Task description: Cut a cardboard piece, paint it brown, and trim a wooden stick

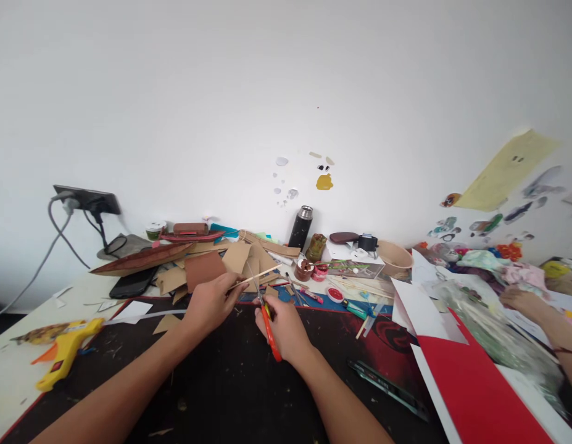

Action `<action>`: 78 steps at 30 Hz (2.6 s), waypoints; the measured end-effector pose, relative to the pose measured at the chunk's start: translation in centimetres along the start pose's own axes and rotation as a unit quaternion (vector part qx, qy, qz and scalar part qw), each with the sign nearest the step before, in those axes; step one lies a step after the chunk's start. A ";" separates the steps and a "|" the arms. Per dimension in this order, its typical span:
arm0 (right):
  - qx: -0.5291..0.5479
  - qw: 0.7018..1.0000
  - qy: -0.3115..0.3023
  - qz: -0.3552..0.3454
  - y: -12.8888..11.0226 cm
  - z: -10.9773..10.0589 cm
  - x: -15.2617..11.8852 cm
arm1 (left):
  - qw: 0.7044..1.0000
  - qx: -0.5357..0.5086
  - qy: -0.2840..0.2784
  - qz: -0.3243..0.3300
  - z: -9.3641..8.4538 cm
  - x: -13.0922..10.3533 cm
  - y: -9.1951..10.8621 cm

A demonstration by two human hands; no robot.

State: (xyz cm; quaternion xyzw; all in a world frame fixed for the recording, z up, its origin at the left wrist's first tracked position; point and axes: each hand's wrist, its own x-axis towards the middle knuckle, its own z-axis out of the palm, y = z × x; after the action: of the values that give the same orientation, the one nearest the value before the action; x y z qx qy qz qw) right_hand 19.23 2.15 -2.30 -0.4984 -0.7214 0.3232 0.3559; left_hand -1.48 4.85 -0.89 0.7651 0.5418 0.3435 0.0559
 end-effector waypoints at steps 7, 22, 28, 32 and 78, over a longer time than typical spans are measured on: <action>0.016 1.000 -0.003 0.004 0.1 0.0 -0.1 | 1.000 -0.012 0.017 0.008 0.7 -0.3 -0.3; 0.023 1.000 -0.003 0.009 0.5 0.3 0.0 | 1.000 -0.021 0.003 -0.007 0.5 -0.4 0.2; 0.000 1.000 -0.004 0.005 0.4 0.2 -0.1 | 1.000 -0.016 0.007 -0.009 1.0 -0.5 -0.2; -0.017 1.000 -0.005 0.005 0.4 0.2 -0.2 | 1.000 -0.017 0.007 -0.009 1.0 -0.6 -0.3; -0.044 0.999 -0.002 -0.006 -0.2 0.1 -0.3 | 1.000 -0.017 0.016 -0.005 1.2 -0.6 -0.3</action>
State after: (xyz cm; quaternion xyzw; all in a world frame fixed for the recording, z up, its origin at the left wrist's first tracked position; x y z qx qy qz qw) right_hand 19.13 1.80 -2.25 -0.5083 -0.7386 0.2901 0.3347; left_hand -1.10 4.82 -2.20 0.7555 0.5409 0.3643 0.0620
